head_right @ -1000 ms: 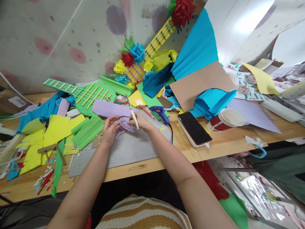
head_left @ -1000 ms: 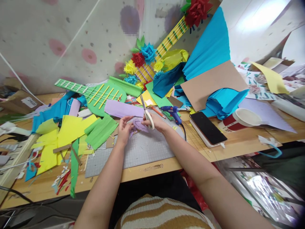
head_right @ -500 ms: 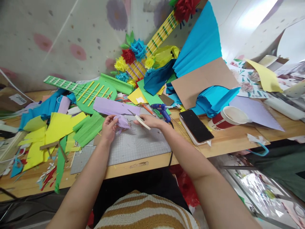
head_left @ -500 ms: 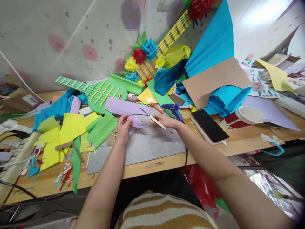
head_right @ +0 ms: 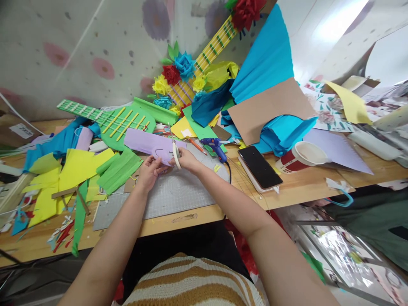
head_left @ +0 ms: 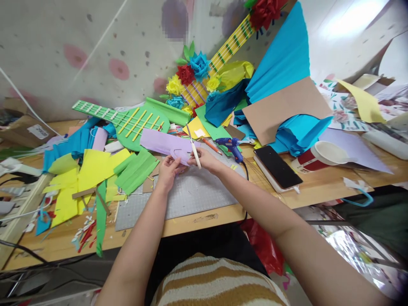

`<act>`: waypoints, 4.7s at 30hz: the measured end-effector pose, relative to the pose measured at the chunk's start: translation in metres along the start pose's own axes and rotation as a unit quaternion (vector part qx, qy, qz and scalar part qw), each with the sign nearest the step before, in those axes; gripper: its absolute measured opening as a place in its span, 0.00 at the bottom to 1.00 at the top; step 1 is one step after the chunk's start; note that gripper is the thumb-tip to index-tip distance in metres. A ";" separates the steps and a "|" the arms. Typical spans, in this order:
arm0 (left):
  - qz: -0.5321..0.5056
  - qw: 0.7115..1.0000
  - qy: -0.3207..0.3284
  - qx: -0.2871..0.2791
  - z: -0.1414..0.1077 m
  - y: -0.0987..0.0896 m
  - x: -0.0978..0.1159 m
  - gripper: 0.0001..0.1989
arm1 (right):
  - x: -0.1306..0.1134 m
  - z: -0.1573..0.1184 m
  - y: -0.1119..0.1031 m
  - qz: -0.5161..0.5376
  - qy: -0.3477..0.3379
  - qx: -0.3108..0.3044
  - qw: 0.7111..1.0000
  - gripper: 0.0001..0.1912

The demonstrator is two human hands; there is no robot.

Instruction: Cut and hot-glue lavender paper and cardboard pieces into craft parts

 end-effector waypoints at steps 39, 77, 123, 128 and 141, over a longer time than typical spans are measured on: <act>0.054 0.998 0.035 -0.004 0.001 -0.002 0.003 0.22 | -0.011 -0.031 -0.059 -0.608 -0.036 -0.116 0.784 0.30; 0.084 0.993 0.062 0.060 0.007 -0.002 0.001 0.20 | -0.011 -0.029 -0.043 -0.595 -0.103 -0.099 0.791 0.27; 0.035 0.998 0.003 -0.057 0.003 0.000 -0.001 0.18 | -0.027 -0.029 -0.057 -0.640 -0.128 -0.093 0.752 0.26; 0.036 0.998 0.006 -0.058 0.002 0.001 -0.002 0.17 | -0.023 -0.026 -0.059 -0.622 -0.123 -0.092 0.768 0.26; 0.013 0.998 -0.016 -0.052 0.001 0.003 0.001 0.16 | -0.017 -0.021 -0.062 -0.600 -0.138 -0.072 0.785 0.25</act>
Point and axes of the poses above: each hand's wrist, its own z-axis towards the middle knuckle, its own y-axis out of the palm, x = y × z, the point moved 3 cm from there along z, towards the middle knuckle, and after that the axes turned 9 degrees about z, right-handed, at the moved point
